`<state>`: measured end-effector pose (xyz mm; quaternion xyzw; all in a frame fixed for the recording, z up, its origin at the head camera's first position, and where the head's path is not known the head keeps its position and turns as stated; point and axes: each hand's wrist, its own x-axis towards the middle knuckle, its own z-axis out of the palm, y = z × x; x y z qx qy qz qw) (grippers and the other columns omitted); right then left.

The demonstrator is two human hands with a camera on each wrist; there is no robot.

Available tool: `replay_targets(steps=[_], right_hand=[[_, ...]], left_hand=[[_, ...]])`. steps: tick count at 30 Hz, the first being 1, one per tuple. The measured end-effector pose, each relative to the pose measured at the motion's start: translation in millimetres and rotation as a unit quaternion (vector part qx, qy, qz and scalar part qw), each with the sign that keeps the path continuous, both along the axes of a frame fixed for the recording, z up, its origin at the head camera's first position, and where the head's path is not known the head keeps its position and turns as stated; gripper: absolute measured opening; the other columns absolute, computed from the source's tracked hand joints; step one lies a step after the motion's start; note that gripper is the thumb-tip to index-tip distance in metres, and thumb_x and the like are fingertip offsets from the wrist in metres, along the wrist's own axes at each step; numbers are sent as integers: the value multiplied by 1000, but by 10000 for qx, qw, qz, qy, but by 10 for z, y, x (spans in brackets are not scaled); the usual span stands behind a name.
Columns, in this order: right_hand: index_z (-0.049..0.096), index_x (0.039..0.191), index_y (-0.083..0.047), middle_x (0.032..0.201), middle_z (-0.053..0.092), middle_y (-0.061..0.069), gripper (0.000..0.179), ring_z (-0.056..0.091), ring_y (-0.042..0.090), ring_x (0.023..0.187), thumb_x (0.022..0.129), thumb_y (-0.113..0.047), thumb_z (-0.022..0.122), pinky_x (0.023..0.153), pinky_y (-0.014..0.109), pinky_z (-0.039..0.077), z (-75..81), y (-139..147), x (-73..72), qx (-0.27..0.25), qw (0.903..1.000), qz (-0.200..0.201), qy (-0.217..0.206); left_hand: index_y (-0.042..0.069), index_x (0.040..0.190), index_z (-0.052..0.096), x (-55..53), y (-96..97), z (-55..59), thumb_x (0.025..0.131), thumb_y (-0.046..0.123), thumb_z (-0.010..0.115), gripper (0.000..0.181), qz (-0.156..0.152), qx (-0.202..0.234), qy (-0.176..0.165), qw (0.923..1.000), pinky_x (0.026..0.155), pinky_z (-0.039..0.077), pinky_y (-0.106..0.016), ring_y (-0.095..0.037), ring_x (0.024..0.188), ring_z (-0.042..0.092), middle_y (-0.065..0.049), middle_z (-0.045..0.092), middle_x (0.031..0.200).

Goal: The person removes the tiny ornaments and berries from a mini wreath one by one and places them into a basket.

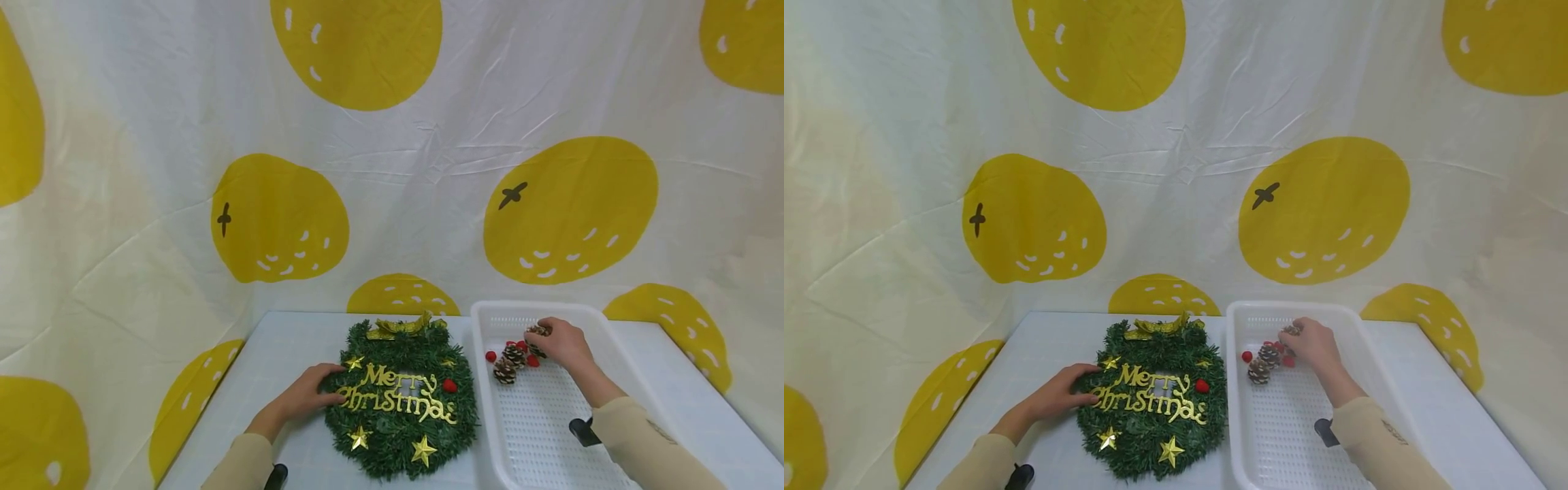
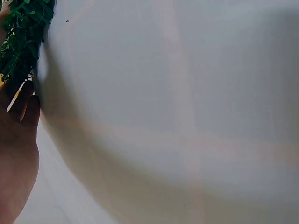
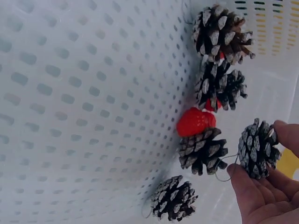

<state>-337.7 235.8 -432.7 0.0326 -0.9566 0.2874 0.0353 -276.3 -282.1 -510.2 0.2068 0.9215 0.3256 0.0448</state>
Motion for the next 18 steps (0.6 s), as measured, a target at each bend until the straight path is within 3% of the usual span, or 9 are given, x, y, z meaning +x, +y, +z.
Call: replay_targets(steps=[7,15,18], right_hand=[[55,122,16,111,62,31,62,59,45,99,89,-34,70,81,54,53,-27,49,59,241,9996,112,-58],[61,110,16,102,64,28,55,62,36,86,86,-32,73,74,50,55,8,93,137,480,9964,379,-590],[63,105,14,95,66,23,50,61,31,80,85,-30,74,70,48,55,12,100,161,556,9955,472,-603]], left_hand=[[4,140,50,-3,2,-15,90,43,69,66,5,-28,-27,10000,108,30,-63,-44,133,38,-21,46,142],[4,140,50,-1,0,-4,90,43,70,66,12,-33,-22,10000,107,31,-63,-44,133,39,-21,46,142],[5,140,50,-6,-3,-3,90,44,69,67,-7,-53,-21,10000,107,31,-62,-44,133,39,-20,47,142]])
